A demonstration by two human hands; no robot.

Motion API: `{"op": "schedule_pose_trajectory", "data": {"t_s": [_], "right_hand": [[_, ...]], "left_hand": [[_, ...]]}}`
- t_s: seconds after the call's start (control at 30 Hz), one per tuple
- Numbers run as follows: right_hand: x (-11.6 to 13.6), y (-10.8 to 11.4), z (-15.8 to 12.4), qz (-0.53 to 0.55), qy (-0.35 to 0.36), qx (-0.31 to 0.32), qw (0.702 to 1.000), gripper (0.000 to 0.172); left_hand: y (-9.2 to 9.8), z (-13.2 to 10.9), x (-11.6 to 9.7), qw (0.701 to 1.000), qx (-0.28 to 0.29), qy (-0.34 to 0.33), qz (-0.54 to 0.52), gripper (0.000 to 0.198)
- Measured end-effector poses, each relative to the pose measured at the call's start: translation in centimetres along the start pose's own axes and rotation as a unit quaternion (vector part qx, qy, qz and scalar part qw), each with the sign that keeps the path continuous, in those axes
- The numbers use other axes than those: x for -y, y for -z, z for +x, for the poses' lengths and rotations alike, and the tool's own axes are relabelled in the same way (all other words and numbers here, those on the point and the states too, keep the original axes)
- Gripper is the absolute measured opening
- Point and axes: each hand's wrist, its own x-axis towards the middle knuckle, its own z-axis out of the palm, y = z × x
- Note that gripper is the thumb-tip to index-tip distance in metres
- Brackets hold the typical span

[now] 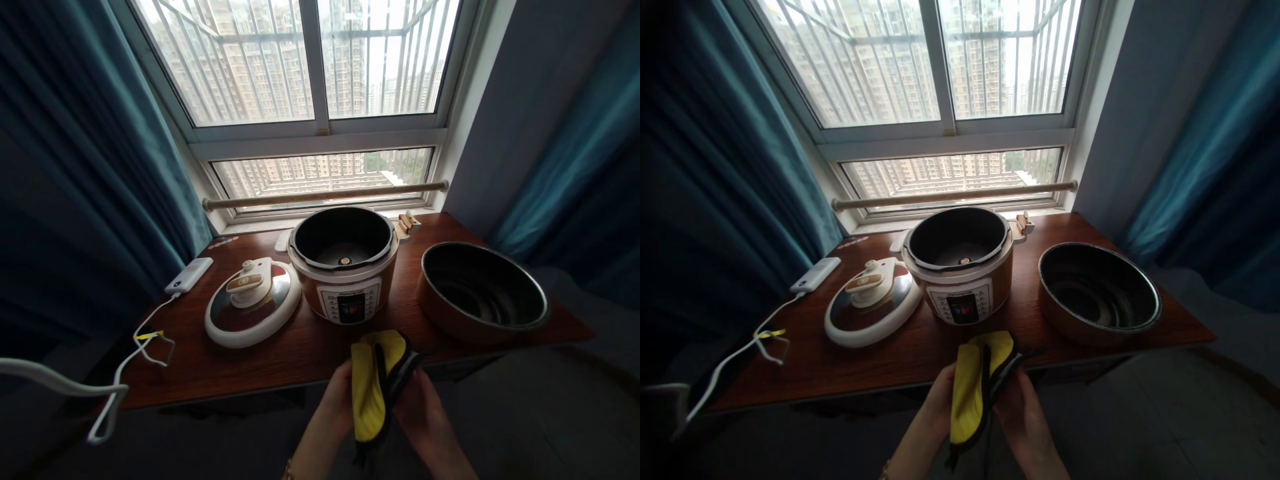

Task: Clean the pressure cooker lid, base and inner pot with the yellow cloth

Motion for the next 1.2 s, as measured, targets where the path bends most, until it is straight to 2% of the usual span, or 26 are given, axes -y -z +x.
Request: {"op": "schedule_pose_trajectory", "data": {"t_s": [0.1,0.2,0.3,0.37,0.43,0.5,0.57,0.63,0.7,0.77,0.9,1.07,1.2], "right_hand": [[1.2,-0.1,0.5,0.016,-0.004,-0.009,1.000,0.063],[1.2,0.7,1.8,0.036,-0.013,-0.071,0.997,0.039],[0.7,1.9,3.7,0.051,-0.016,-0.158,0.986,0.021],[0.8,2.6,5.0,0.040,0.018,-0.198,0.979,0.024],[1.3,3.1,6.3,-0.019,0.099,-0.204,0.974,0.037],[1.9,3.7,7.4,-0.103,0.176,-0.191,0.960,0.055],[2.4,4.4,8.3,-0.169,0.195,-0.180,0.949,0.068],[2.6,5.2,8.8,-0.215,0.184,-0.177,0.943,0.070],[2.7,6.1,8.9,-0.274,0.182,-0.170,0.929,0.066],[2.7,7.0,8.7,-0.342,0.195,-0.172,0.903,0.061],[2.7,8.8,7.5,-0.442,0.247,-0.172,0.845,0.050],[2.8,11.2,5.6,-0.555,0.304,-0.154,0.759,0.043],[4.5,11.3,3.8,-0.607,0.356,-0.152,0.694,0.039]], "left_hand": [[-0.1,0.9,0.0,0.998,0.015,0.062,-0.014,0.027],[-0.4,1.1,-0.7,0.999,0.015,0.039,-0.003,0.030],[-0.7,0.7,-1.4,0.998,0.050,0.021,0.008,0.041],[-0.4,0.7,-1.4,0.997,0.052,0.011,0.049,0.045],[0.2,1.3,-1.1,0.993,0.002,-0.022,0.118,0.049],[1.0,2.3,-0.5,0.978,-0.058,-0.086,0.181,0.058],[1.6,3.4,0.0,0.952,-0.091,-0.155,0.246,0.059],[2.0,4.3,0.2,0.909,-0.108,-0.225,0.334,0.050],[2.2,4.7,0.4,0.850,-0.118,-0.284,0.428,0.040],[2.3,4.6,0.5,0.794,-0.120,-0.325,0.500,0.036],[2.6,4.3,0.7,0.713,-0.125,-0.369,0.583,0.038],[2.6,3.8,0.5,0.656,-0.145,-0.388,0.630,0.034],[1.7,3.1,-0.3,0.646,-0.159,-0.381,0.642,0.024]]}}
